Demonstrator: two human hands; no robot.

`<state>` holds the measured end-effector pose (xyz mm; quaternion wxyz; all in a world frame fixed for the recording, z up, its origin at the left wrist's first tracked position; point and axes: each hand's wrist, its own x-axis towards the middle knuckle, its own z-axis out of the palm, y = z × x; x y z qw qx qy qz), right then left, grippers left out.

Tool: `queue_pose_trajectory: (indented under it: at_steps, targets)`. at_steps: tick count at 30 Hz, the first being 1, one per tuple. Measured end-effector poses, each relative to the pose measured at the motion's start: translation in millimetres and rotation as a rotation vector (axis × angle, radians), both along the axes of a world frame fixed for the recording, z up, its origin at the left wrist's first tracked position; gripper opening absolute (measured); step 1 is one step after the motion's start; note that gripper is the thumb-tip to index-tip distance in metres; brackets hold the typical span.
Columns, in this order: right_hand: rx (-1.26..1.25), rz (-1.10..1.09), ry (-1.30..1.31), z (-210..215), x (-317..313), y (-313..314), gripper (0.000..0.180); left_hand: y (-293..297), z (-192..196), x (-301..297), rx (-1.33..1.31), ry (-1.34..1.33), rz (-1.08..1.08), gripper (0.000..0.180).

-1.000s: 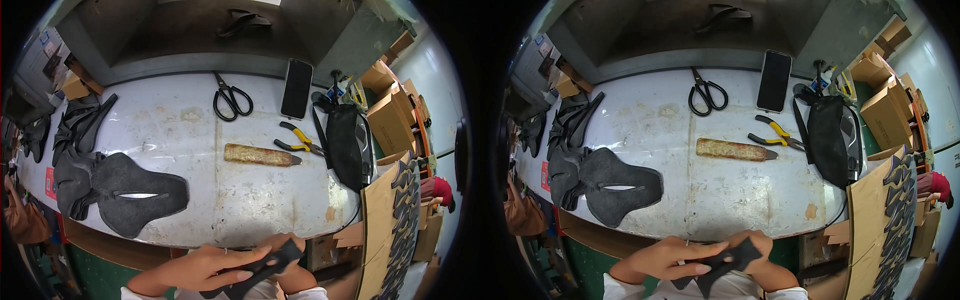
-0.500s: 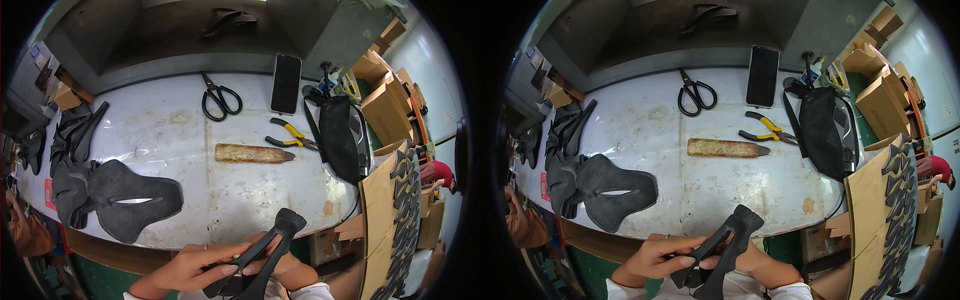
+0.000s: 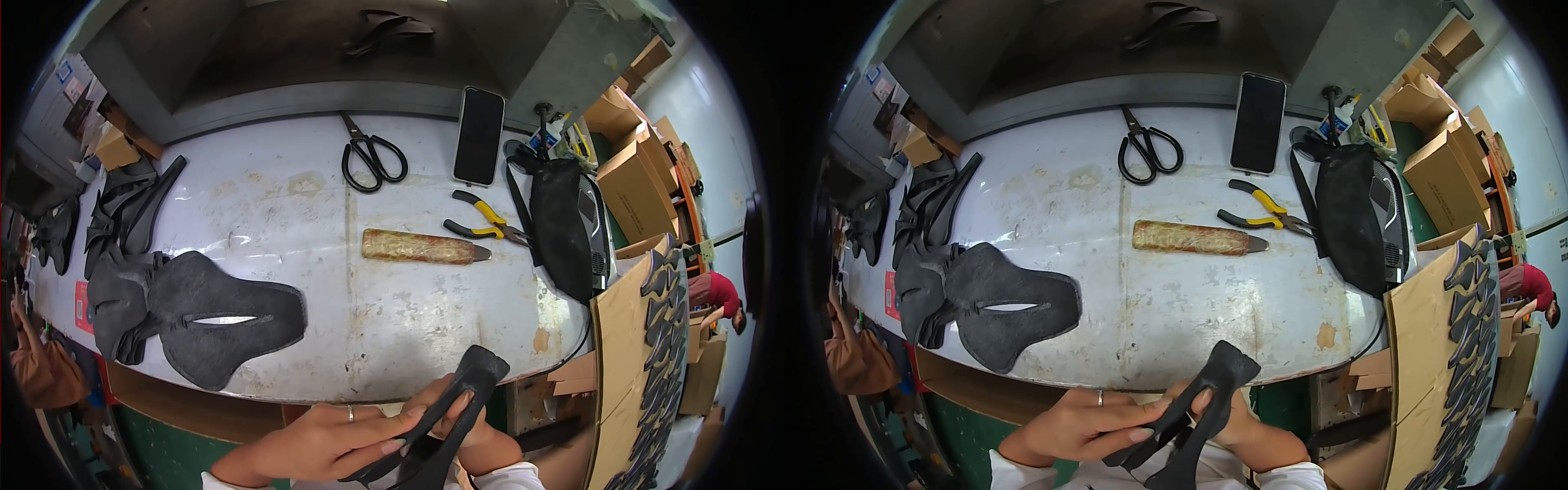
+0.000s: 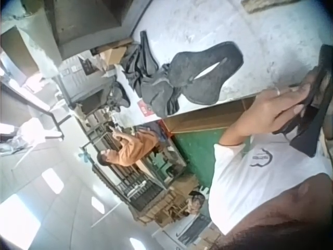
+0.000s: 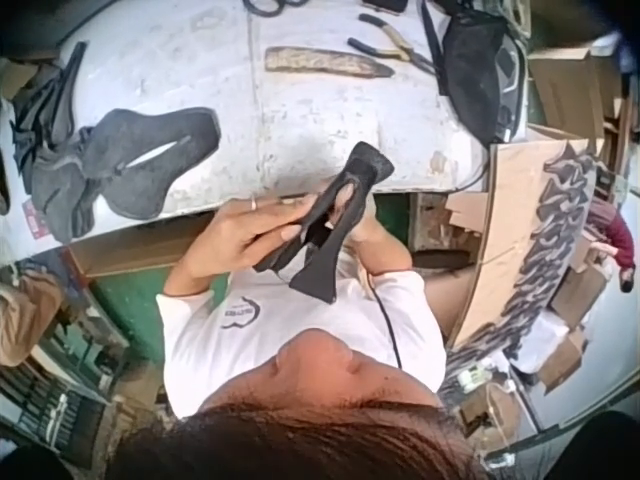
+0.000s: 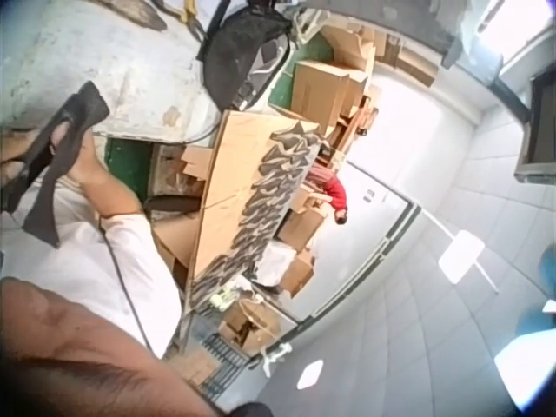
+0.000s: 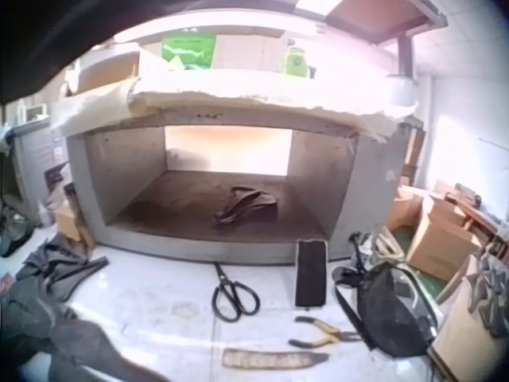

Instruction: Stretching and fitting a synthetic cover onto a bicycle saddle base on a manufacturing workbench.

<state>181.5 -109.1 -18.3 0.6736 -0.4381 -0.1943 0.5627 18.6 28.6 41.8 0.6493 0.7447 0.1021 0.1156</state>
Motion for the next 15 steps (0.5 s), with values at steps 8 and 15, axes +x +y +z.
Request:
queue_pose_trajectory:
  at_steps: [8,15]
  targets:
    - [0.084,0.18,0.106,16.1,15.1,5.4,0.021,3.4,-4.1,-1.5,-0.125,0.009,-0.047,0.049]
    - [-0.093,0.433,0.236,24.6,10.6,19.3,0.029,-7.2,-16.4,-5.4,-0.244,-0.057,0.111,0.049]
